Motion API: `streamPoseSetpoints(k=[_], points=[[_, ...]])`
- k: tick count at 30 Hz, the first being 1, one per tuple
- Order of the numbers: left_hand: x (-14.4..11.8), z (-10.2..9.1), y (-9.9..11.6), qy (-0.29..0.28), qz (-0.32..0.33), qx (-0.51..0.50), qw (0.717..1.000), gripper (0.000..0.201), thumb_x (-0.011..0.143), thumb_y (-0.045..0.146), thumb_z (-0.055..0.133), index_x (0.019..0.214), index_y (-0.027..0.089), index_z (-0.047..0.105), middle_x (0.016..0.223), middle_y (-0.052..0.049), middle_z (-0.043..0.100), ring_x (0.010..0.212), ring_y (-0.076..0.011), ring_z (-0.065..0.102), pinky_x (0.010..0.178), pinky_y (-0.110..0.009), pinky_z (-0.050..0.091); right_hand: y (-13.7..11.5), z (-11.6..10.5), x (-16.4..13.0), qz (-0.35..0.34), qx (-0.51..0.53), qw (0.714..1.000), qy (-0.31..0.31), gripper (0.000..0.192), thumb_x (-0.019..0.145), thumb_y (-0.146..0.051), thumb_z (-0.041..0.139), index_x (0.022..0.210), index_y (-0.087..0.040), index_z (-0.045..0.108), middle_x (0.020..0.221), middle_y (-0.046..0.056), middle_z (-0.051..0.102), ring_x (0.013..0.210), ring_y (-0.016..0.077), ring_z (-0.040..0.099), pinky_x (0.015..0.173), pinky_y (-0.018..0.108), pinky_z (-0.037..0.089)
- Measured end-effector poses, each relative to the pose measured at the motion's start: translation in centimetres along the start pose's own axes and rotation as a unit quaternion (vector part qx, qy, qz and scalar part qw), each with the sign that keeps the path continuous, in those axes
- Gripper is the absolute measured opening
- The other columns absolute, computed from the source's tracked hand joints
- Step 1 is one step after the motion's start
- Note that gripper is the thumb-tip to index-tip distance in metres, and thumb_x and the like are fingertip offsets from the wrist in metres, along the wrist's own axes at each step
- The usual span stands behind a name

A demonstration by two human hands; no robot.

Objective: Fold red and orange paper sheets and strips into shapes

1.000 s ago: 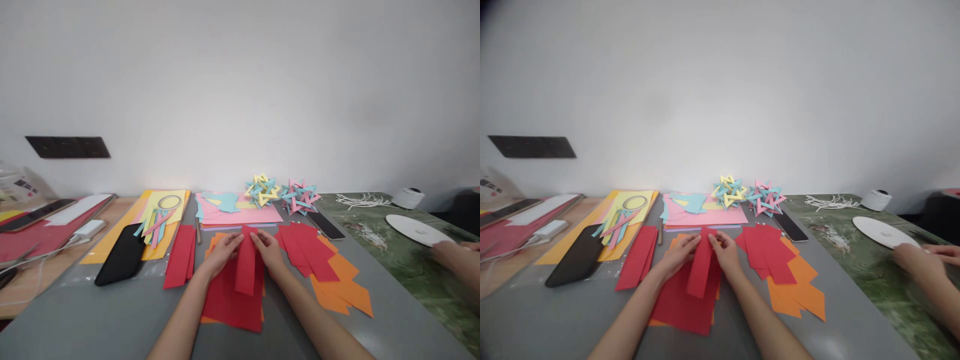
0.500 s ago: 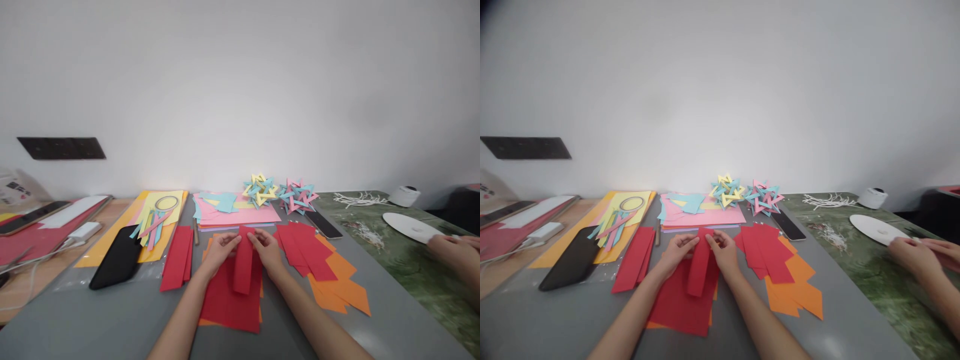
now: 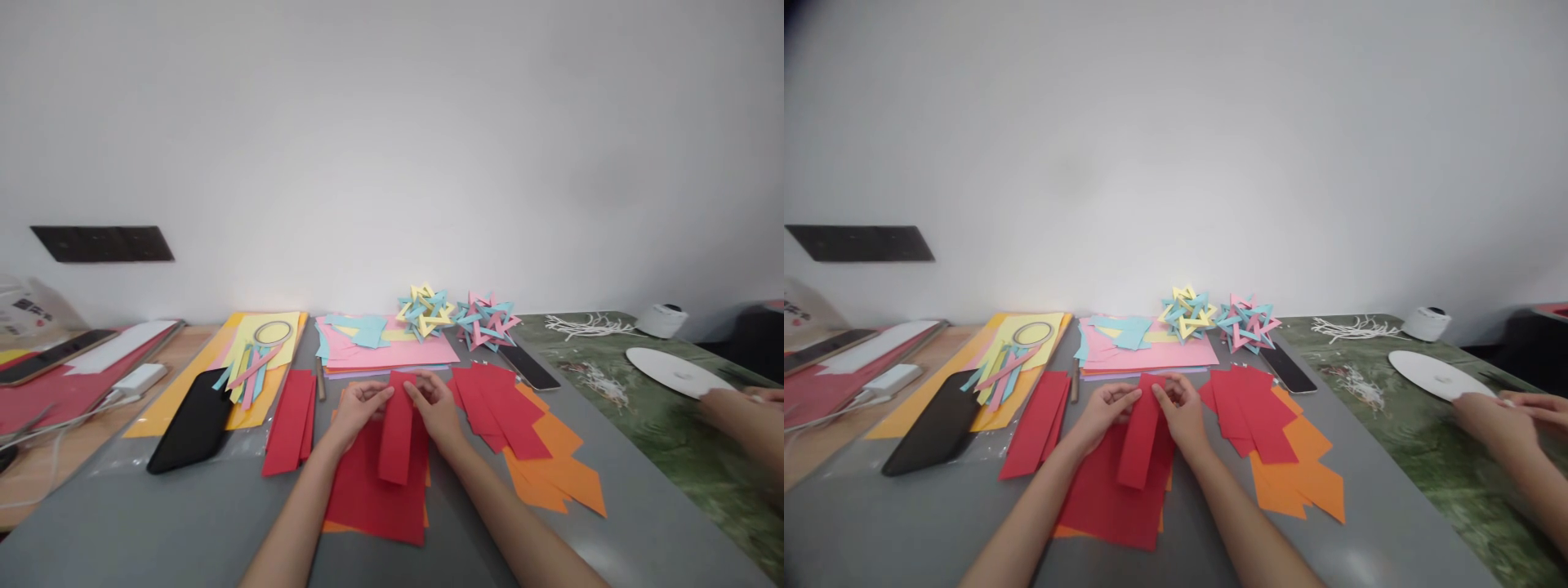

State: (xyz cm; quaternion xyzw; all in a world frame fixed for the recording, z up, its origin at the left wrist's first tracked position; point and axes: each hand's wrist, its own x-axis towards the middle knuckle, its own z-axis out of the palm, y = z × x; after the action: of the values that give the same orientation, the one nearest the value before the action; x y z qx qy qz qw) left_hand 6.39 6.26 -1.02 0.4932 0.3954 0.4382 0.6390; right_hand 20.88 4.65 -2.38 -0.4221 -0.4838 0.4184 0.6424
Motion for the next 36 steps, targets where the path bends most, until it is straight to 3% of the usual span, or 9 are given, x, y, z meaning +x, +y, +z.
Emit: streamPoseSetpoints(k=[15, 19, 23, 36], points=[[0.26, -0.24, 0.27, 0.030, -0.028, -0.021, 0.999, 0.034, 0.058, 0.036, 0.068, 0.082, 0.013, 0.061, 0.062, -0.002, 0.063, 0.054, -0.0108, 0.058, 0.052, -0.021, 0.045, -0.08, 0.07, -0.14, 0.017, 0.020, 0.999, -0.044, 0.028, 0.063, -0.031, 0.065, 0.085, -0.019, 0.054, 0.057, -0.005, 0.055, 0.053, 0.0103, 0.051, 0.051, 0.021, 0.040], [0.31, -0.17, 0.34, 0.050, -0.029, -0.047, 0.997, 0.031, 0.054, 0.030, 0.072, 0.078, 0.014, 0.060, 0.062, 0.000, 0.065, 0.055, -0.0099, 0.058, 0.052, -0.019, 0.044, -0.15, 0.11, -0.06, 0.060, 0.051, 0.997, -0.021, 0.033, 0.059, -0.034, 0.067, 0.087, -0.019, 0.057, 0.062, -0.002, 0.061, 0.057, 0.0126, 0.056, 0.057, 0.025, 0.043], [0.28, 0.01, 0.31, 0.073, -0.021, -0.061, 0.995, 0.030, 0.052, 0.027, 0.073, 0.076, 0.013, 0.060, 0.063, -0.001, 0.066, 0.056, -0.0101, 0.059, 0.054, -0.020, 0.045, 0.20, 0.01, 0.14, 0.094, 0.039, 0.995, 0.024, 0.024, 0.056, -0.034, 0.069, 0.071, -0.017, 0.062, 0.063, 0.000, 0.064, 0.056, 0.0125, 0.056, 0.056, 0.024, 0.043], [0.45, 0.04, -0.65, 0.068, -0.011, -0.091, 0.993, 0.027, 0.051, 0.025, 0.074, 0.072, 0.013, 0.061, 0.065, -0.003, 0.068, 0.059, -0.0139, 0.062, 0.062, -0.026, 0.048, 0.27, -0.04, 0.07, 0.089, 0.059, 0.993, 0.043, 0.021, 0.054, -0.032, 0.070, 0.067, -0.018, 0.063, 0.065, 0.000, 0.064, 0.060, 0.0131, 0.055, 0.059, 0.025, 0.042]])
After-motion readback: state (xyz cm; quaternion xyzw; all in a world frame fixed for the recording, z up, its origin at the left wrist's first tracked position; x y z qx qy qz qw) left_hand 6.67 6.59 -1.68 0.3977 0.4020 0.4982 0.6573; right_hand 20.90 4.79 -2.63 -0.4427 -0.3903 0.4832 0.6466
